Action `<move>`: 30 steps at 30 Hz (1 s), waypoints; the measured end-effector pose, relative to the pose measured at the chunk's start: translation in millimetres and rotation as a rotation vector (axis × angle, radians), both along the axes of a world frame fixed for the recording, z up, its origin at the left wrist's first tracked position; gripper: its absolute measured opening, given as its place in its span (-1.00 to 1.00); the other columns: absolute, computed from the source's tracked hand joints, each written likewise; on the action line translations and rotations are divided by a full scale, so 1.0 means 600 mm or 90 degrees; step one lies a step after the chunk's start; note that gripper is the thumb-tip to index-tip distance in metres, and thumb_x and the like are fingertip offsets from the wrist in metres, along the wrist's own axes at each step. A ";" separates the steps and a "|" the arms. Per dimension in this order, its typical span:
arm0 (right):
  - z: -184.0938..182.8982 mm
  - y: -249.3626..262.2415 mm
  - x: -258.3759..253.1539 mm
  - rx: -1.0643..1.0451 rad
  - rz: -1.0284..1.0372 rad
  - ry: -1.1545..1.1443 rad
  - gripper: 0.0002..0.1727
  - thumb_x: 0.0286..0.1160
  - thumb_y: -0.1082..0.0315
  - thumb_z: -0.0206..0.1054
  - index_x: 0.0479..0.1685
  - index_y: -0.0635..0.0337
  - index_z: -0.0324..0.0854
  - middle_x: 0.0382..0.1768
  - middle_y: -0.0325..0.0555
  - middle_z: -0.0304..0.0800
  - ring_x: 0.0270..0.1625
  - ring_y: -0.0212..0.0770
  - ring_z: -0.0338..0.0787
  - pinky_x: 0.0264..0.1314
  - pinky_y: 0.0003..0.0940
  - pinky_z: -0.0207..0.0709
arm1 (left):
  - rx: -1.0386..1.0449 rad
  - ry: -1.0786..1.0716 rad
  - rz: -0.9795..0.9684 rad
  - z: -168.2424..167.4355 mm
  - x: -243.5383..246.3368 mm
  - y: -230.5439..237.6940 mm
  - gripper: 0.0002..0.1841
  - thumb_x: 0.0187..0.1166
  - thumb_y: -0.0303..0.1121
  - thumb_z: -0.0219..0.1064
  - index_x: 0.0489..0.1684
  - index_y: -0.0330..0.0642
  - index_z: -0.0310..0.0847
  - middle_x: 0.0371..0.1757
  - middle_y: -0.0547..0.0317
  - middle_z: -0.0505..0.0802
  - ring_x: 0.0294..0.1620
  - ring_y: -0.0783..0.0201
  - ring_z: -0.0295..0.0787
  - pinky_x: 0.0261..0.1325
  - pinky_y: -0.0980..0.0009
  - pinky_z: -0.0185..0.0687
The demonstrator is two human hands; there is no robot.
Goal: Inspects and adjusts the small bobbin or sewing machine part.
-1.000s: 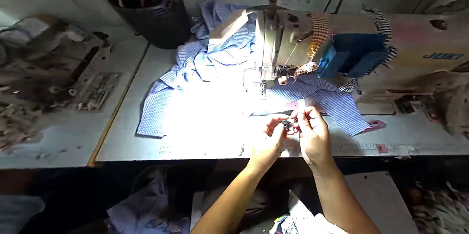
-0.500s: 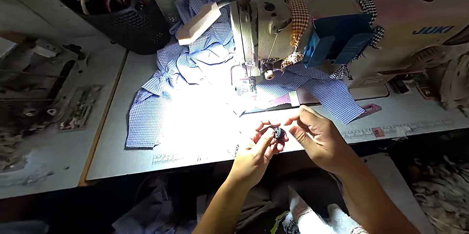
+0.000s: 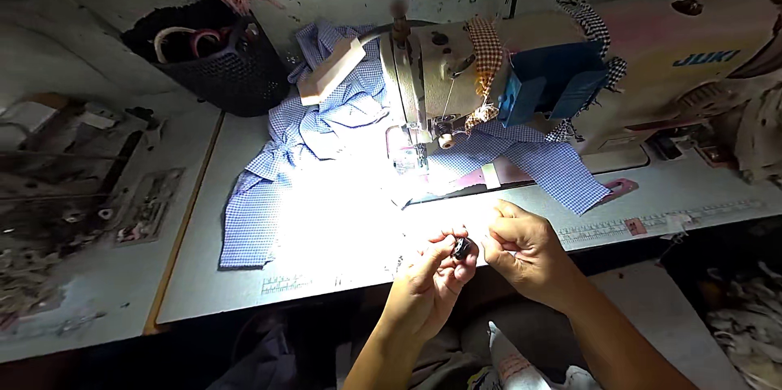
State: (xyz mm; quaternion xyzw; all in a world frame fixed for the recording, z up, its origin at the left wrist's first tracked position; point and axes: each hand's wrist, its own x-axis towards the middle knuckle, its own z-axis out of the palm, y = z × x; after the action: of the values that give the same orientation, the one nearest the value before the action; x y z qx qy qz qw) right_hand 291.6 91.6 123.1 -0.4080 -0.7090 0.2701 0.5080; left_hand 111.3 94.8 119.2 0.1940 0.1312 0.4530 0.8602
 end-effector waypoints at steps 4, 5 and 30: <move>-0.008 -0.009 0.004 -0.004 -0.040 -0.018 -0.61 0.54 0.31 0.27 -0.70 0.20 0.41 -0.50 -0.34 0.35 -0.42 -0.70 0.29 -0.39 -0.82 0.11 | -0.039 -0.029 -0.035 0.001 -0.004 0.001 -0.87 0.63 -0.41 0.32 -0.07 -0.28 0.71 -0.24 0.12 0.83 -0.26 0.39 0.82 -0.05 0.58 0.74; -0.008 -0.012 0.007 -0.011 -0.040 -0.013 -0.61 0.54 0.30 0.27 -0.71 0.19 0.39 -0.50 -0.35 0.35 -0.41 -0.71 0.28 -0.40 -0.82 0.09 | -0.057 -0.036 -0.046 0.000 -0.005 0.001 -0.87 0.63 -0.41 0.31 -0.06 -0.28 0.69 -0.24 0.12 0.82 -0.27 0.39 0.82 -0.06 0.59 0.74; -0.027 -0.091 -0.048 -0.056 0.061 0.035 -0.79 0.52 0.44 0.42 0.00 0.41 0.81 -0.09 -0.04 0.85 -0.02 -0.47 0.80 0.14 -0.62 0.69 | 0.317 0.495 0.149 -0.003 -0.062 -0.071 -0.92 0.59 -0.58 0.31 -0.10 -0.27 0.66 -0.22 0.28 0.89 -0.23 0.42 0.88 -0.07 0.43 0.87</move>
State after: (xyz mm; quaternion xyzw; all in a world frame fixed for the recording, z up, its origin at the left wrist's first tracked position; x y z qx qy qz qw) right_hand 262.5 37.0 107.1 -0.3880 -0.7011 0.3357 0.4952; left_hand 73.9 52.2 117.5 0.5331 0.3517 0.4585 0.6180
